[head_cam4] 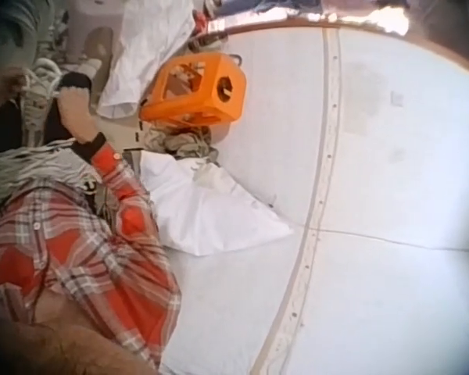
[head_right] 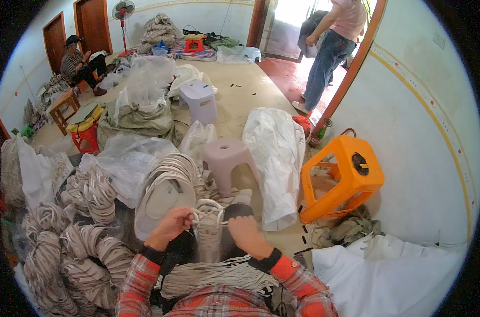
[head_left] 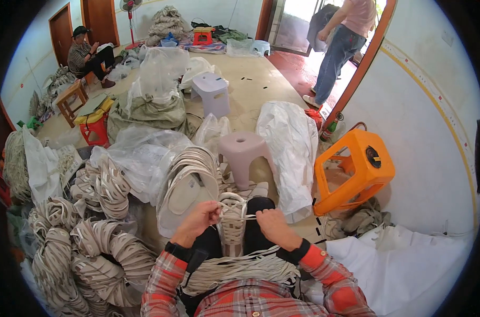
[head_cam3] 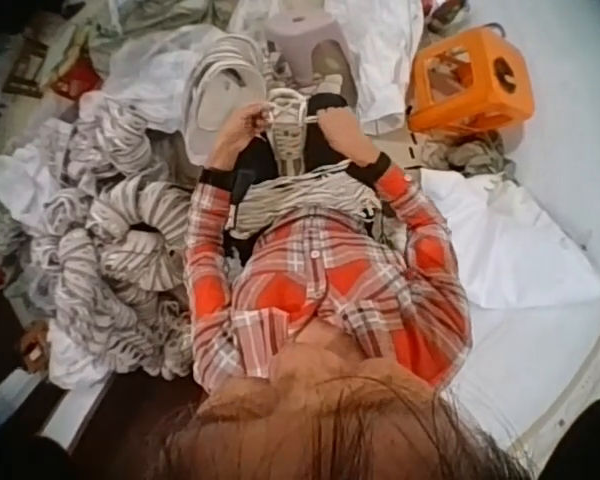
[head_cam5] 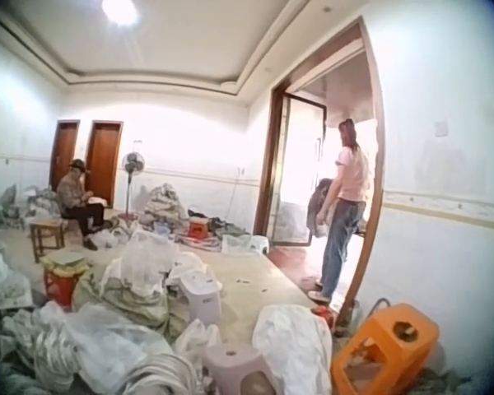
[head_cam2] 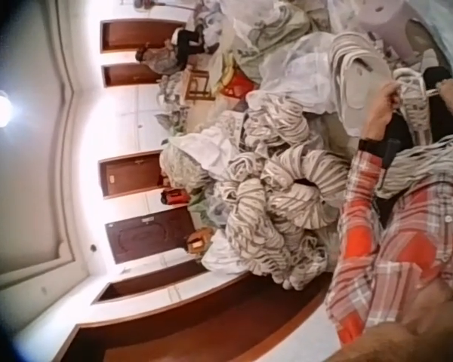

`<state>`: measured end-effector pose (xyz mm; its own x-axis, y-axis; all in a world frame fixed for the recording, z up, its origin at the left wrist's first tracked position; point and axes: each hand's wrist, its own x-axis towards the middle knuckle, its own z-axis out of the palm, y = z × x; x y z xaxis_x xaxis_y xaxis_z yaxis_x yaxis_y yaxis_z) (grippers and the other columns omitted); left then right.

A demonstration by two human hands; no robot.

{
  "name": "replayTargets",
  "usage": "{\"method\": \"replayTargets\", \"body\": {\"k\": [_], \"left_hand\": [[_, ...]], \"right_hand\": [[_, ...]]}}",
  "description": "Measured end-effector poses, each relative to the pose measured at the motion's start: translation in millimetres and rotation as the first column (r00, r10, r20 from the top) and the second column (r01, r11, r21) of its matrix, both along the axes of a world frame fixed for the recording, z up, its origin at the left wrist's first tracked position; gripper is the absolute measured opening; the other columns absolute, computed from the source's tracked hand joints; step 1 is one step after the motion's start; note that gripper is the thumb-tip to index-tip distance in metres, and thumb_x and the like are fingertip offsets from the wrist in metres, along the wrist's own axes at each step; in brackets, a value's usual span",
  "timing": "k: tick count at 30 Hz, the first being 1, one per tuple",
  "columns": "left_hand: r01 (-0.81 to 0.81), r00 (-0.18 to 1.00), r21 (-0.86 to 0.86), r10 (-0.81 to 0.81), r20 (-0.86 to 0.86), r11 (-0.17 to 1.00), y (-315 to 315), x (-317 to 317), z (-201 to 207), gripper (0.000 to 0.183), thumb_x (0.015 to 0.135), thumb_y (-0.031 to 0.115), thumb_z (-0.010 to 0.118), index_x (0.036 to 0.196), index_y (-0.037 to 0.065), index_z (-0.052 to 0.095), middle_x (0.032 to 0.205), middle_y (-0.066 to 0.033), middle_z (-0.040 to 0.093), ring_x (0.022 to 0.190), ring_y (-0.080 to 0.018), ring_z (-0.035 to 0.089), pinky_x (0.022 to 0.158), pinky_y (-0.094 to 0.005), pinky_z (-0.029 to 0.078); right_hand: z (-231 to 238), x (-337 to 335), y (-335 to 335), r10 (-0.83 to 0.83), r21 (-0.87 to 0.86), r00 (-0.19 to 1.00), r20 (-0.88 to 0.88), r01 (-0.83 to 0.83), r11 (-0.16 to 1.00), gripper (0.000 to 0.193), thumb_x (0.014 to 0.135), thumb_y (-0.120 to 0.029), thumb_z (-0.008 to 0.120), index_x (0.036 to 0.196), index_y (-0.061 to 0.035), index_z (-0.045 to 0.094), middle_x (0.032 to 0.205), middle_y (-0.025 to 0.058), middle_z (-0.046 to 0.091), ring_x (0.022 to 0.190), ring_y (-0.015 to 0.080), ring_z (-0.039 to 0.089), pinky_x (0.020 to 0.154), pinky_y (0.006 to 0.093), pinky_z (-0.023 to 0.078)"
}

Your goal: Thread shoelaces through the eyelets of a shoe upper.

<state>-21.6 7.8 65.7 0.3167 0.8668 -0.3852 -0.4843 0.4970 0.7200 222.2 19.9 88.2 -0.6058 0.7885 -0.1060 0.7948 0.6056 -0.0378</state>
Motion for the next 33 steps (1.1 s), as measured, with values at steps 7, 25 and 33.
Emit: {"method": "replayTargets", "body": {"k": [7, 25, 33], "left_hand": [[-0.3, 0.948, 0.134, 0.279, 0.155, 0.945, -26.4, -43.4, 55.1, 0.012, 0.085, 0.015, 0.053, 0.085, 0.003, 0.053, 0.072, -0.0013, 0.052, 0.058, -0.0084, 0.045, 0.052, -0.0205, 0.034], [0.171, 0.902, 0.137, -0.099, -0.419, 0.976, -60.0, 11.5, 124.8, 0.011, 0.085, 0.015, 0.054, 0.087, 0.005, 0.058, 0.073, 0.0019, 0.055, 0.064, -0.0035, 0.046, 0.058, -0.0176, 0.037], [0.662, 0.188, 0.221, 0.126, -0.974, 0.716, 60.1, 58.0, 11.3, 0.024, 0.078, 0.022, 0.057, 0.094, 0.004, 0.06, 0.093, -0.0159, 0.061, 0.083, -0.0332, 0.057, 0.071, -0.0396, 0.046]], "right_hand": [[19.6, 8.7, -6.1, 0.24, -0.161, 0.724, -0.646, -0.437, 0.885, 0.009, 0.07, -0.015, 0.058, 0.066, -0.0074, 0.057, 0.077, 0.0049, 0.052, 0.078, 0.0256, 0.047, 0.069, 0.0342, 0.039], [6.0, 2.1, 3.0, -0.224, -0.48, 0.753, -0.618, -0.135, 0.867, 0.016, 0.08, -0.012, 0.052, 0.093, -0.0059, 0.059, 0.082, 0.0151, 0.057, 0.08, 0.0334, 0.056, 0.069, 0.0395, 0.045], [-44.7, 20.4, -9.9, 0.14, -0.036, 0.745, -0.653, -0.215, 0.976, 0.012, 0.078, -0.012, 0.053, 0.088, -0.0072, 0.058, 0.075, 0.0129, 0.056, 0.073, 0.0306, 0.056, 0.065, 0.0389, 0.046]]}}
